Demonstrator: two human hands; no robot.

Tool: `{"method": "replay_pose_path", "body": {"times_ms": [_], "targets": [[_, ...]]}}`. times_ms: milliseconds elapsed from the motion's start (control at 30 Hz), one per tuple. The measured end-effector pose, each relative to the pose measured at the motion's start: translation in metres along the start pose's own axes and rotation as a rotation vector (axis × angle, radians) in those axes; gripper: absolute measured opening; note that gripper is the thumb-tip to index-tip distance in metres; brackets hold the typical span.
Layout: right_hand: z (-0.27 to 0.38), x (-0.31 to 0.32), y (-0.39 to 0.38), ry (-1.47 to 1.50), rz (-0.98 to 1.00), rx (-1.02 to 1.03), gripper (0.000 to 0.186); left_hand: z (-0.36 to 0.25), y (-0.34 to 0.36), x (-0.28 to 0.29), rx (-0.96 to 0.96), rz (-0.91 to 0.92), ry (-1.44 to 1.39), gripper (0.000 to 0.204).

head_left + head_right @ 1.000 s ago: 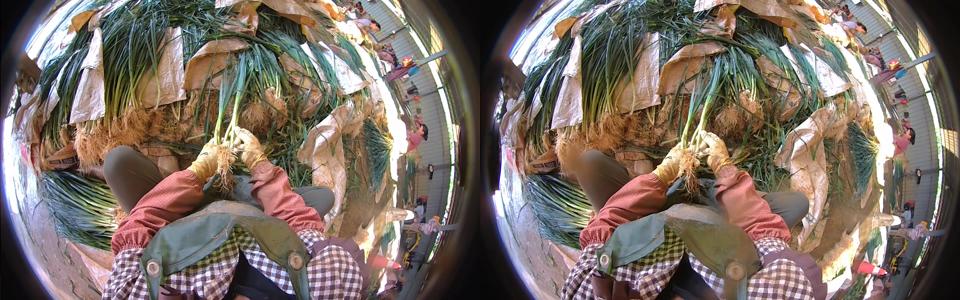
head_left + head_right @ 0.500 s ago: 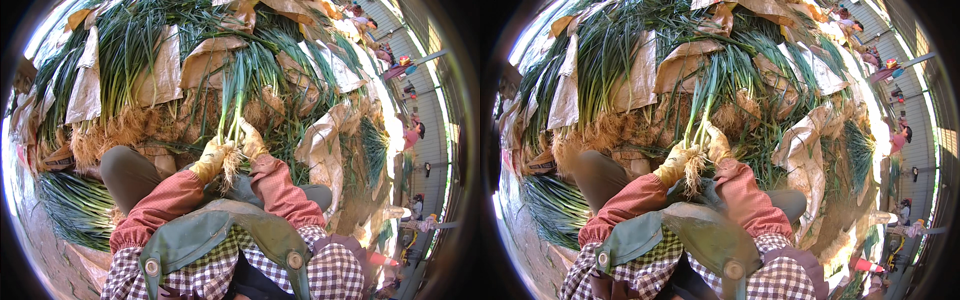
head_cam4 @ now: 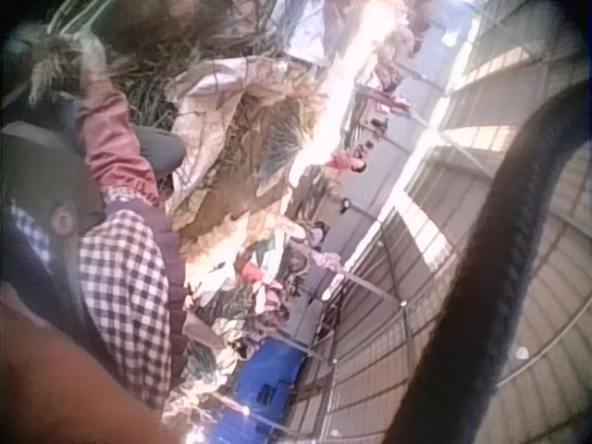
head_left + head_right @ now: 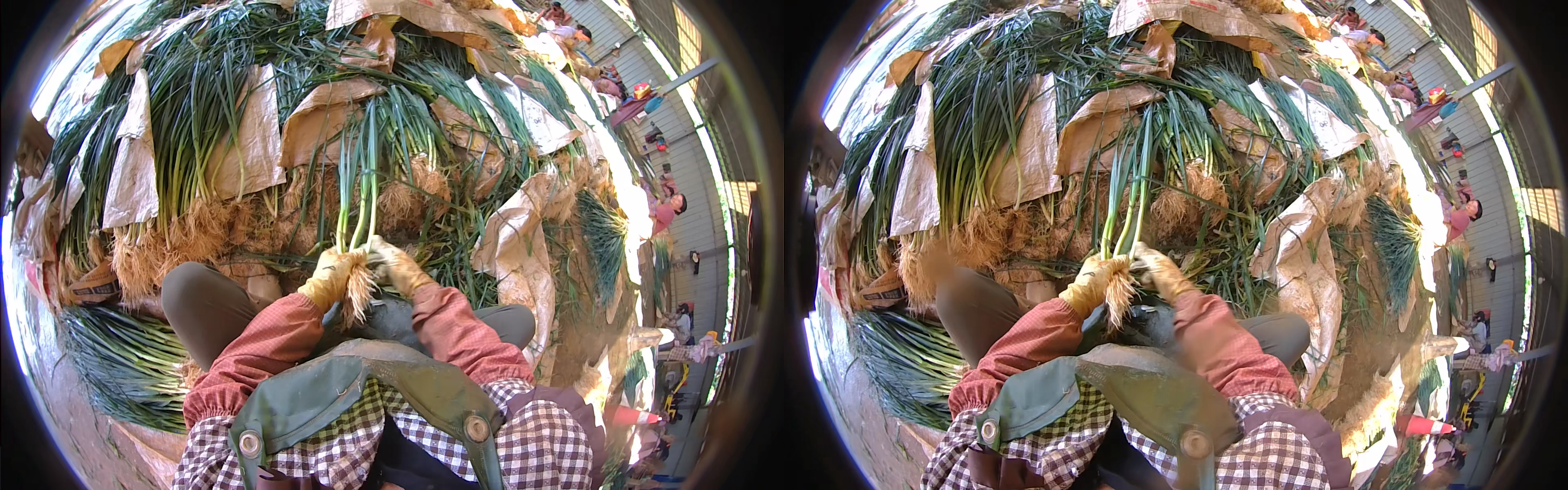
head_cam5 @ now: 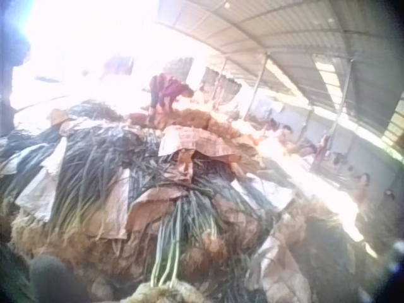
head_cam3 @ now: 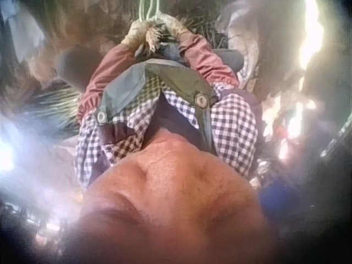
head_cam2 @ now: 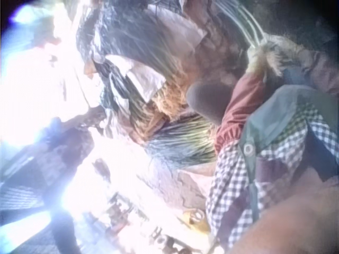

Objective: The person sits on the ground and sorts green onions by hand, gathering them into bundles and placing them on a tarp. The person repeatedly picks up bunches, aligns the roots, and sets them aside.

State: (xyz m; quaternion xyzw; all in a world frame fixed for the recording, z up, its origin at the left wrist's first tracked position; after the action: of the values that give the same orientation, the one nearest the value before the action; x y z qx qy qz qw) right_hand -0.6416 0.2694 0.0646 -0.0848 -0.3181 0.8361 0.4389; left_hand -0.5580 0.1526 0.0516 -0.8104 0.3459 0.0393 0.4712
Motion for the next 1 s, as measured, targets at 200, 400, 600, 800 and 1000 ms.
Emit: {"method": "replay_pose_path", "body": {"times_ms": [200, 400, 600, 800, 1000], "targets": [[-0.014, 0.063, 0.056, 0.551, -0.438, 0.083, 0.014, -0.021, -0.018, -0.001, -0.593, -0.02, 0.785, 0.016], [0.037, -0.049, 0.023, -0.23, 0.089, -0.001, 0.033, -0.015, -0.015, 0.011, -0.031, 0.163, 0.24, 0.007], [0.123, 0.094, 0.105, 0.238, -0.376, 0.503, 0.084, -0.073, -0.094, -0.03, -0.205, 0.255, 0.475, 0.008], [0.138, 0.256, 0.125, 0.065, -1.28, 0.504, 0.082, -0.086, -0.041, -0.015, -0.34, 0.026, -0.008, 0.013], [0.014, 0.24, 0.204, -0.147, -0.929, 0.148, 0.089, -0.044, 0.001, -0.011, 0.083, -0.025, 0.138, 0.021]]}}
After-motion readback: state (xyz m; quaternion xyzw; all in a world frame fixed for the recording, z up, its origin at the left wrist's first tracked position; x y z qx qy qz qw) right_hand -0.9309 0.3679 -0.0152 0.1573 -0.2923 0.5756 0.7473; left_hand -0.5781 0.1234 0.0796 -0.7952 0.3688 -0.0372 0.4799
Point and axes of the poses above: each hand's wrist, its own y-axis towards the middle knuckle, its own x-axis out of the back of the hand, z = x × y, the point moved 5 cm from there along y, towards the middle knuckle, and after that the axes turned 13 degrees about -z, right-handed, at the moved point
